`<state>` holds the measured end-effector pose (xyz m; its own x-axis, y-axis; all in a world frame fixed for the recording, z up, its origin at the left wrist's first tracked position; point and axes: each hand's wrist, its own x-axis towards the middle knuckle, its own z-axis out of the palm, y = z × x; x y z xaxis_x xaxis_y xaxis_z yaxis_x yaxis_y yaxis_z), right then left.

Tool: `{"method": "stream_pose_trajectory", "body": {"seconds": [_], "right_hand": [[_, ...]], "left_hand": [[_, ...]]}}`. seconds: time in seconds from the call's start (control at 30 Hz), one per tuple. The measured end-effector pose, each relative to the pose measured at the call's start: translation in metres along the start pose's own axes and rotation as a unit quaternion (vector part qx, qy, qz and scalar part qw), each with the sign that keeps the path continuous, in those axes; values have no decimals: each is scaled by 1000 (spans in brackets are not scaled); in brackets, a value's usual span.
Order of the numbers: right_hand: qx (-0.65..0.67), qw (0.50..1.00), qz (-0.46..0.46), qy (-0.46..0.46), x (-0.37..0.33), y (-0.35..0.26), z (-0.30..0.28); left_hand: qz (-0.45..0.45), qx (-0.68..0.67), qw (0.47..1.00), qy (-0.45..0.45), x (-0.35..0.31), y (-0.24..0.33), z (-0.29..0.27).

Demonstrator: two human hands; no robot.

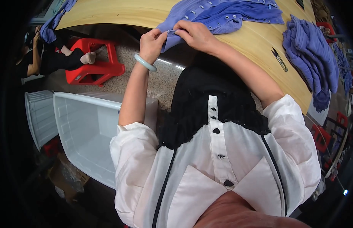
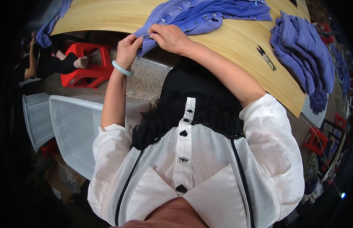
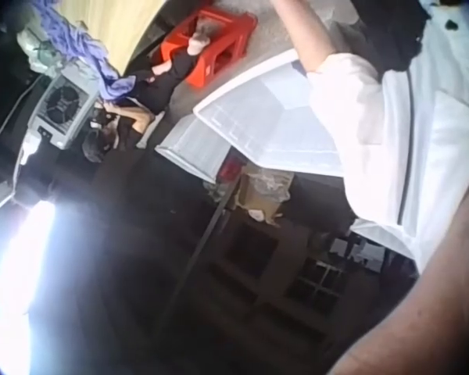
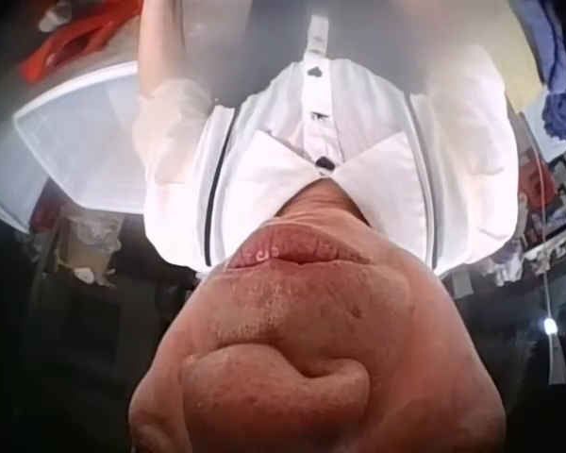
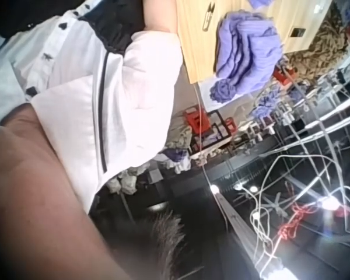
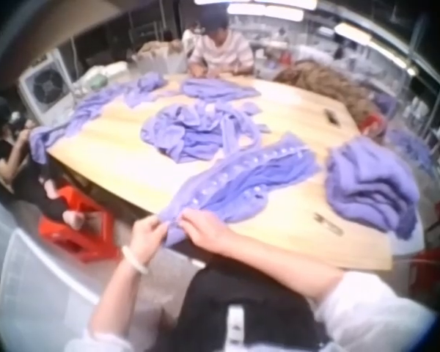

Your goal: Folding and stacking blue garments on a large wooden work table.

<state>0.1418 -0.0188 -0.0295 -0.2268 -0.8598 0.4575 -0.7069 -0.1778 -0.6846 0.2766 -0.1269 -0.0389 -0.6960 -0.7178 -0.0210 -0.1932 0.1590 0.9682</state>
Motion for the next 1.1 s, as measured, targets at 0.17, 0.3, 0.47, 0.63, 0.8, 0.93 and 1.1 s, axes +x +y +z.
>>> {"method": "stream_pose_trajectory", "body": {"seconds": [0.17,0.3,0.47,0.63,0.8,0.93,1.1], "right_hand": [[15,998,53,-36,6,1,-4],[34,994,85,-52,9,2,-5],[26,993,94,-62,12,-1,-8],[5,994,85,-67,12,-2,-10],[14,994,83,-76,10,1,-8],[-13,991,85,-99,9,3,-5],[4,992,81,-95,7,-1,-6]], "left_hand": [[11,-15,1000,-14,-3,5,0],[7,-1,1000,-29,-4,11,-1],[12,19,999,-44,-3,10,-3],[-76,-129,988,-43,-7,17,0],[-77,-124,989,-36,-8,16,3],[-57,-25,998,-12,-9,13,4],[-15,58,998,-13,-10,16,2]]}}
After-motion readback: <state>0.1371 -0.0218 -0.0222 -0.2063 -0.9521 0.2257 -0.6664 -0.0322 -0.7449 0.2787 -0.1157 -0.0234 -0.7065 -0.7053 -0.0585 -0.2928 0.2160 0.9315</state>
